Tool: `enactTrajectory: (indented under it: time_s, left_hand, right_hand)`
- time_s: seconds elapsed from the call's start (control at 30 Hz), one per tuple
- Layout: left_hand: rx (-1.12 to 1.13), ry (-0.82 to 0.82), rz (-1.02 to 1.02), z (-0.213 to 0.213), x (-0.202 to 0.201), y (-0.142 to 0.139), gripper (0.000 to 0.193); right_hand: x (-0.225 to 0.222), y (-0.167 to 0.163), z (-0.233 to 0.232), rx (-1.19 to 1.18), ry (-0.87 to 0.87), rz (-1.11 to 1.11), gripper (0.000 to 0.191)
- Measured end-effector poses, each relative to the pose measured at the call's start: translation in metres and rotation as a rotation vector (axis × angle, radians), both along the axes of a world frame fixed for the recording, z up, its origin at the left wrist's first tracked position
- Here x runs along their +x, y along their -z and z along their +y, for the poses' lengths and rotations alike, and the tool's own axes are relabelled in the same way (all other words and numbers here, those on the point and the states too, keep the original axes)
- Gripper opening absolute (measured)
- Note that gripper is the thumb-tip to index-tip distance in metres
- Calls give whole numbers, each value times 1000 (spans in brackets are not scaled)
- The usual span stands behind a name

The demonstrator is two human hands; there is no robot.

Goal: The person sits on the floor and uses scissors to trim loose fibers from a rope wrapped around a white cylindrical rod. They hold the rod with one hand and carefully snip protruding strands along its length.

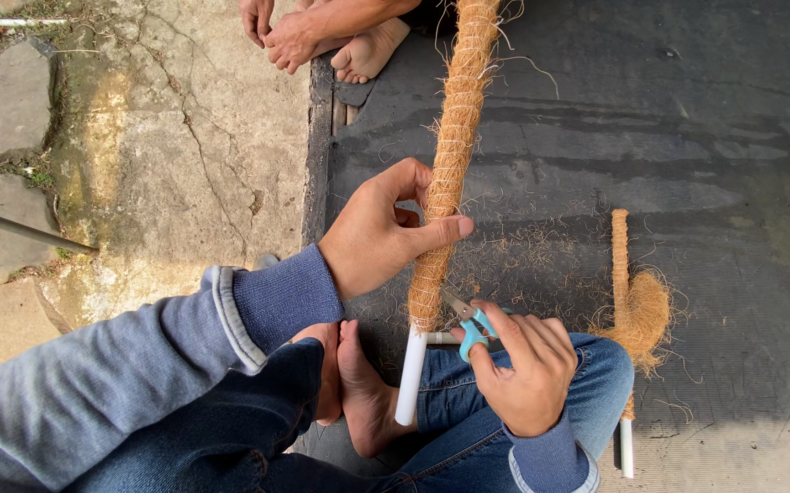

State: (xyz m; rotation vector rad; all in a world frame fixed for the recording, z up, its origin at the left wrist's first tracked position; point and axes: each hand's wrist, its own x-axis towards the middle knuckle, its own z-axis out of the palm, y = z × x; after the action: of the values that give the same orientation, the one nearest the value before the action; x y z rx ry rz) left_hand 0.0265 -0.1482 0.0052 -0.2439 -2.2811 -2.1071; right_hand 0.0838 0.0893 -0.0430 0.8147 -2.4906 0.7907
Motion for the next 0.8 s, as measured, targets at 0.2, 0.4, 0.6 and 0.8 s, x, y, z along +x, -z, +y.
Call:
enactTrajectory:
  time_s: [0.2, 0.4, 0.6, 0.8]
  left_hand:
    - [38, -22, -142, 0, 0, -2, 42]
    - [4, -4, -88, 3, 4, -15, 47]
    - [26, 40, -109, 5, 12, -31, 49]
    - [107, 129, -221, 0, 14, -41, 44]
  right_hand:
    - [5, 9, 4, -50, 45, -105, 45]
    - [6, 2, 1, -79, 9, -129, 53]
    - [5, -17, -6, -62, 9, -96, 51]
    - [-1, -17, -3, -41, 20, -60, 46]
